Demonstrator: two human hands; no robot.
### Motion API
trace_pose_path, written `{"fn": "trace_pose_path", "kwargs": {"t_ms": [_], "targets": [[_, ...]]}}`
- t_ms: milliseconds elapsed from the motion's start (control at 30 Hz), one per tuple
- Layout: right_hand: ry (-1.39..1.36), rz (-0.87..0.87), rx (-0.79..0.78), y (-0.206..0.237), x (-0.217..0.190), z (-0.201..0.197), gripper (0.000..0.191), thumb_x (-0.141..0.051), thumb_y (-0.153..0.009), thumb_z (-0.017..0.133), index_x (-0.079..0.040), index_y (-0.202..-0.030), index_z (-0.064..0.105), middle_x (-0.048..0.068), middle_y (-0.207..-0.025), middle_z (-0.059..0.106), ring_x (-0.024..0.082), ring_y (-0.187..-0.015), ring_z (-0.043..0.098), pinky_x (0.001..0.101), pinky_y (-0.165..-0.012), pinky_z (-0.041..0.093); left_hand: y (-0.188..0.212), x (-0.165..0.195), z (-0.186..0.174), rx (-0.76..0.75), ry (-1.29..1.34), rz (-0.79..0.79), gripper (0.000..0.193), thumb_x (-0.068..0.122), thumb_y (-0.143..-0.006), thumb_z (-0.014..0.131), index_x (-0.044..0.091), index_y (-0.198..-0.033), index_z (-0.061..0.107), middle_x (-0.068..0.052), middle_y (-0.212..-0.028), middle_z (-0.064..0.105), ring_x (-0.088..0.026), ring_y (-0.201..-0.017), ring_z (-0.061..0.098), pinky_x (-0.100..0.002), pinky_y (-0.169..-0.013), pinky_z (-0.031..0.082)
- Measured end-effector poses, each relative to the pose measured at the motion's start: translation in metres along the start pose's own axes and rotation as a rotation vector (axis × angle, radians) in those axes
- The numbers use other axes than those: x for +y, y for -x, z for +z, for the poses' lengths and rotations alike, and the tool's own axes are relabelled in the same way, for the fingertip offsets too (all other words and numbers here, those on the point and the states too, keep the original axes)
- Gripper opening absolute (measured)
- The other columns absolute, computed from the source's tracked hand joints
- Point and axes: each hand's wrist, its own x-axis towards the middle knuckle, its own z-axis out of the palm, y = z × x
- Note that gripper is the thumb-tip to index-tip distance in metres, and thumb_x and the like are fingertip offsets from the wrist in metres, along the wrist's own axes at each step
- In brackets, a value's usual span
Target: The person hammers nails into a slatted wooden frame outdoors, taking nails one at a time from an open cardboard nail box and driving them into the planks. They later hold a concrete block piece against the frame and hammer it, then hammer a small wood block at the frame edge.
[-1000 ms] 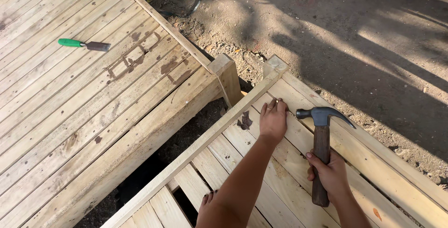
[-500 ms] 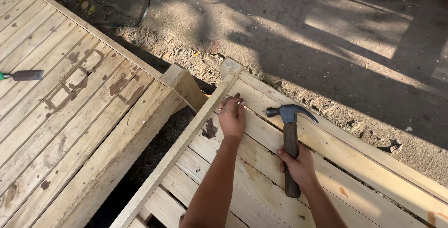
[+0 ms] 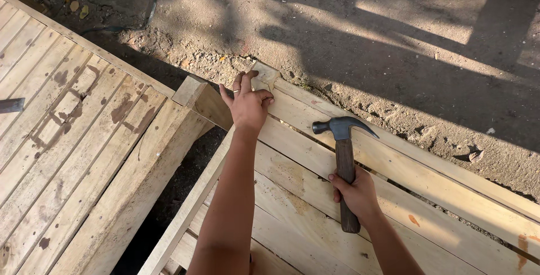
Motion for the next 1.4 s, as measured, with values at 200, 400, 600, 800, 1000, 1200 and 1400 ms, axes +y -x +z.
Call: {"fn": "trace_pose_path", "kwargs": {"t_ms": [200, 400, 600, 800, 1000, 1200, 1400], "targets": [[-0.004, 0.016, -0.004, 0.003, -0.004, 0.000, 0.017, -0.009, -0.086, 0.074, -0.001, -0.086, 0.059, 0.004, -0.061, 0.058, 0.015, -0.045, 0.056, 0.0336, -0.045, 0.045, -0.003, 0.001, 0.007, -0.062, -0.078, -0.011, 0.006, 0.027, -0.081, 0.079, 0.032, -0.080, 0.082, 0.004, -0.150, 0.046, -0.027, -0.149, 0.029, -0.068, -0.122, -0.002], [-0.005, 0.006, -0.008, 0.004, -0.005, 0.001, 0.017, -0.009, -0.086, 0.074, -0.001, -0.085, 0.059, 0.005, -0.059, 0.058, 0.015, -0.045, 0.056, 0.0337, -0.046, 0.045, 0.000, 0.003, 0.008, -0.082, -0.128, 0.007, 0.010, 0.027, -0.085, 0.074, 0.031, -0.077, 0.080, 0.005, -0.148, 0.048, -0.024, -0.148, 0.032, -0.067, -0.124, -0.002], [-0.030, 0.001, -0.015, 0.001, 0.001, -0.001, 0.017, -0.008, -0.086, 0.074, -0.001, -0.084, 0.059, 0.004, -0.061, 0.058, 0.015, -0.045, 0.056, 0.0336, -0.045, 0.046, -0.001, 0.004, 0.007, -0.059, -0.128, 0.017, 0.008, 0.028, -0.085, 0.074, 0.030, -0.080, 0.079, 0.003, -0.146, 0.049, -0.024, -0.147, 0.033, -0.068, -0.123, 0.000], [-0.041, -0.027, -0.030, 0.002, -0.002, 0.000, 0.017, -0.008, -0.086, 0.074, 0.000, -0.085, 0.059, 0.004, -0.063, 0.058, 0.015, -0.045, 0.055, 0.0335, -0.044, 0.046, -0.002, 0.007, 0.006, -0.116, -0.128, 0.002, 0.008, 0.028, -0.086, 0.074, 0.030, -0.081, 0.079, 0.004, -0.148, 0.048, -0.022, -0.148, 0.032, -0.067, -0.123, -0.001], [0.180, -0.028, 0.044, 0.007, -0.016, 0.015, 0.023, -0.019, -0.091, 0.073, 0.000, -0.089, 0.059, 0.006, -0.063, 0.060, 0.014, -0.047, 0.058, 0.0333, -0.046, 0.048, -0.004, 0.008, 0.004, -0.156, -0.128, 0.029, 0.006, 0.029, -0.087, 0.074, 0.029, -0.084, 0.079, 0.004, -0.151, 0.045, -0.022, -0.151, 0.027, -0.068, -0.122, -0.005], [0.338, -0.175, 0.034, -0.004, -0.038, 0.043, 0.027, -0.023, -0.090, 0.073, -0.001, -0.091, 0.058, 0.009, -0.061, 0.064, 0.016, -0.047, 0.065, 0.0346, -0.047, 0.052, -0.007, 0.015, 0.001, -0.202, -0.163, -0.001, 0.007, 0.034, -0.086, 0.075, 0.029, -0.085, 0.080, 0.003, -0.155, 0.040, -0.022, -0.153, 0.021, -0.068, -0.121, -0.006], [0.624, -0.389, 0.098, -0.031, -0.063, 0.063, 0.028, -0.026, -0.089, 0.073, -0.002, -0.095, 0.059, 0.016, -0.062, 0.065, 0.031, -0.053, 0.069, 0.0422, -0.053, 0.052, -0.009, 0.016, -0.002, -0.246, -0.177, -0.024, 0.011, 0.035, -0.081, 0.077, 0.031, -0.092, 0.082, 0.004, -0.156, 0.038, -0.020, -0.154, 0.019, -0.068, -0.122, -0.006]]}}
